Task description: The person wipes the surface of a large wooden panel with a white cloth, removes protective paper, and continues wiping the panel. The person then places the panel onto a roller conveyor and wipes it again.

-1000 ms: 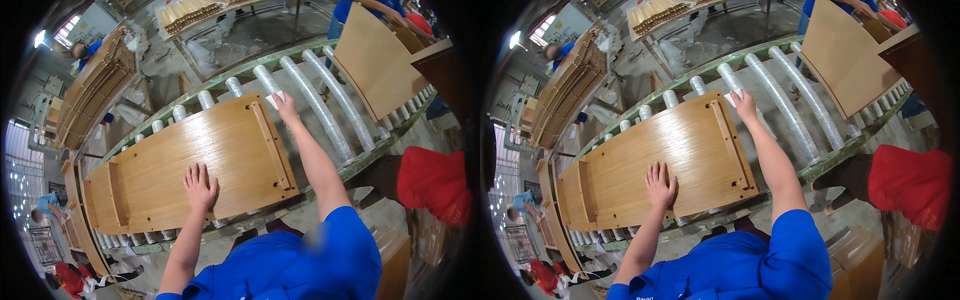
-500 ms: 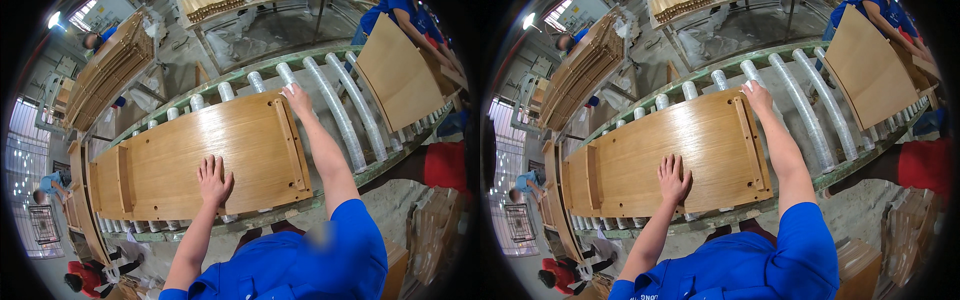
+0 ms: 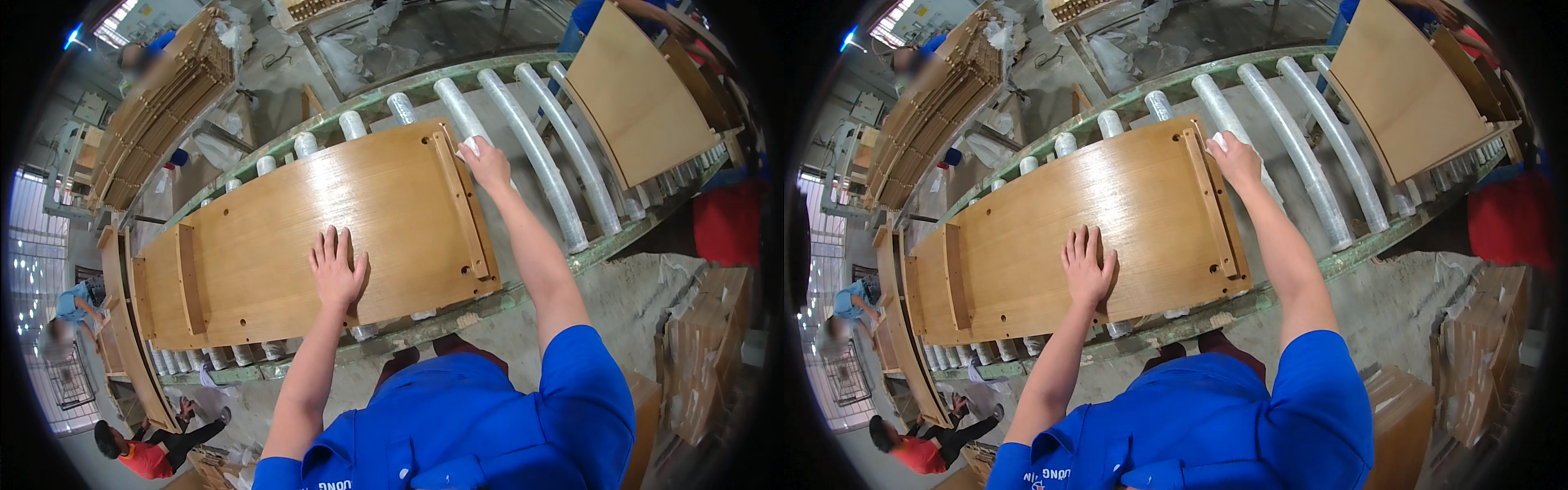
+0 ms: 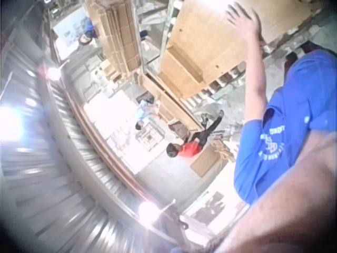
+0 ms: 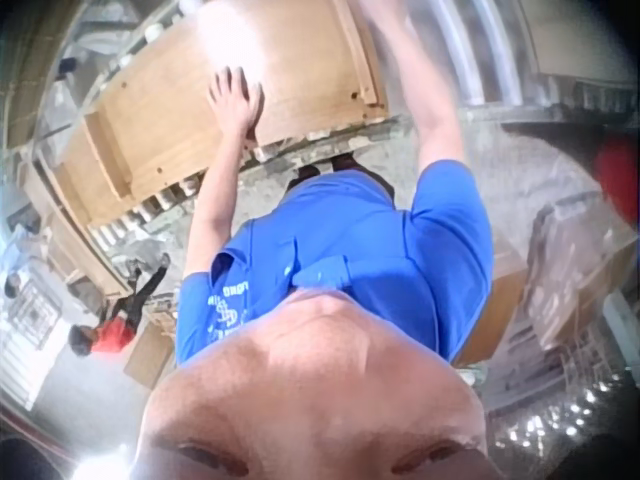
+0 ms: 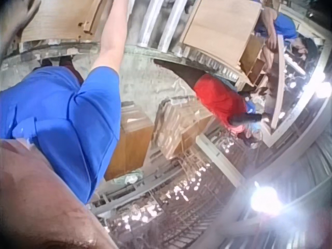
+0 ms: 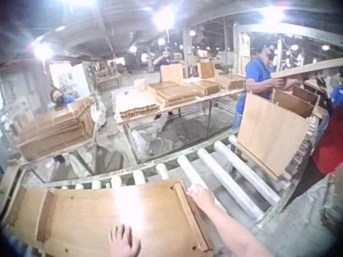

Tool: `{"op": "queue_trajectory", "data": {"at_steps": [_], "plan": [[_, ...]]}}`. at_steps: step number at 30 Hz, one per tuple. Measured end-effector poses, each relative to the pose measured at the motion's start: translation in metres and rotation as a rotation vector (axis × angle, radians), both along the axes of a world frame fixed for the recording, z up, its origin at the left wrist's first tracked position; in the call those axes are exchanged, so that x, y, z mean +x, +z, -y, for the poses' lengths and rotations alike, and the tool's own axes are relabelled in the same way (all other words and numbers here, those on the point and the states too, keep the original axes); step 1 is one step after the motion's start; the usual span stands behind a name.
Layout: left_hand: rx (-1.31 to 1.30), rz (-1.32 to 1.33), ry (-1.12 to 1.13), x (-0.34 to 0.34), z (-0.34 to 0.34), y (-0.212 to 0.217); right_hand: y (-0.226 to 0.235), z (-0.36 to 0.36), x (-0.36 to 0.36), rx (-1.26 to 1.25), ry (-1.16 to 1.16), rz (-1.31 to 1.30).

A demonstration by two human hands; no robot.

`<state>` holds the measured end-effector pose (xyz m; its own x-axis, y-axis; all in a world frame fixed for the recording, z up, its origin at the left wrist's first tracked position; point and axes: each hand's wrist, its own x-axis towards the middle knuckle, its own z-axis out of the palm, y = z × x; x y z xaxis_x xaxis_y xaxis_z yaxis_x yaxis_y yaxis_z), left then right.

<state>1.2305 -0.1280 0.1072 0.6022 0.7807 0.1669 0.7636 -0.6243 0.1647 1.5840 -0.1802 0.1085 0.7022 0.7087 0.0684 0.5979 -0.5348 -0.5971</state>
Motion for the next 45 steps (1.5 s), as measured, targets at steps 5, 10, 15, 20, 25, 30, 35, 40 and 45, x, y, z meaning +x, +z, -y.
{"op": "queue_trajectory", "data": {"at_steps": [5, 10, 15, 20, 25, 30, 35, 40, 45], "plan": [[0.02, -0.006, -0.002, -0.002, 0.0, -0.002, -0.001, 0.041, -0.021, 0.045, 0.04, -0.039], [0.039, -0.016, -0.008, -0.003, 0.001, -0.003, -0.004, 0.073, -0.034, 0.041, 0.037, -0.039], [0.033, -0.035, -0.006, -0.004, 0.001, -0.002, -0.001, 0.077, -0.035, 0.073, 0.049, -0.019], [0.052, -0.013, -0.015, -0.002, 0.002, -0.002, 0.0, 0.08, -0.035, 0.056, 0.04, -0.005], [0.062, 0.016, -0.027, -0.004, 0.001, -0.005, -0.002, 0.106, -0.046, 0.077, 0.041, -0.037], [0.067, -0.019, -0.016, -0.005, 0.0, -0.007, 0.002, 0.144, -0.066, 0.033, 0.044, -0.097], [0.064, -0.068, -0.002, -0.006, 0.002, -0.006, 0.008, 0.181, -0.091, -0.006, 0.045, -0.139], [0.06, -0.08, -0.007, -0.001, 0.004, -0.006, 0.006, 0.21, -0.1, 0.004, 0.036, -0.157], [0.013, -0.093, 0.01, -0.004, 0.007, -0.005, 0.008, 0.22, -0.106, -0.028, 0.043, -0.113]]}}
